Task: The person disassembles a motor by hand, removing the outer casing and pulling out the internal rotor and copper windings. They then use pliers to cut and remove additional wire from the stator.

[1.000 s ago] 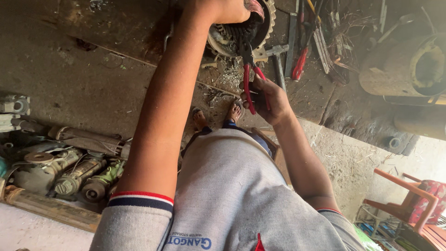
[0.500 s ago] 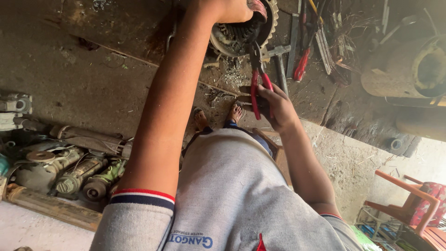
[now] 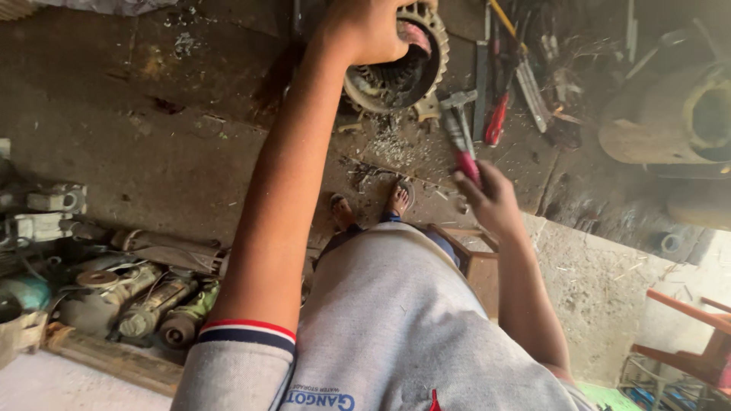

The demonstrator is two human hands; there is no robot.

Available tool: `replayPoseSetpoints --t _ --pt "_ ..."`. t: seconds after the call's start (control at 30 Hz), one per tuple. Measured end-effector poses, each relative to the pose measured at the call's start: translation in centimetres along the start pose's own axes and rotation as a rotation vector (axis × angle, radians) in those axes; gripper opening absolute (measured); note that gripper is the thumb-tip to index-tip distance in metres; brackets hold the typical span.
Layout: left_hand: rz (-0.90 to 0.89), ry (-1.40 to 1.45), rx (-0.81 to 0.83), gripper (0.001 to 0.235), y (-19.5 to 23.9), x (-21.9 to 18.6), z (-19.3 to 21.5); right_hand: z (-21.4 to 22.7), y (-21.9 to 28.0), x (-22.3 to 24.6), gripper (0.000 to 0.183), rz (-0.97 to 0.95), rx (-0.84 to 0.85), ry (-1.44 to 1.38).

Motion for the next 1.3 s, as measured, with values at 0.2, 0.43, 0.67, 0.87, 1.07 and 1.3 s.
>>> replayPoseSetpoints --t 0.2,0.43,0.67,0.87,1.07,1.3 --pt "0.032 -0.007 0.093 0.046 -0.3 -1.1 0.7 7.5 -2.1 -3.4 0.025 0.273 -0.493 0.55" --pt "-0.037 -0.047 0.041 0.052 -0.4 -2.1 2.0 8.4 -3.9 -6.5 0.023 0.322 -0.46 0.632" --pt "0.075 -0.027 0.153 0.058 0.6 -0.7 0.3 7.7 -5.9 -9.8 0.034 0.214 -0.444 0.748" --pt "-0.079 -0.082 0.014 0.057 0.2 -2.7 2.1 7.2 -8.2 -9.2 0.041 0.291 -0.487 0.828" --pt "0.008 -0.052 0.084 0.052 0.8 -3.1 1.8 6.3 -7.7 -4.5 0.038 0.314 -0.392 0.634" --pt "0.013 -0.079 0.189 0.046 2.5 -5.5 -0.6 1.4 -5.3 7.3 0.06 0.717 -0.194 0.419"
Point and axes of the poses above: each hand's wrist, its own y-axis away from the middle knuckle, its own z-axis out of the back of the hand, x = y × z, the point moved 10 cm from there along -y, towards the middle knuckle, and after that the axes turned 2 degrees about -y, right-handed, at the moved point
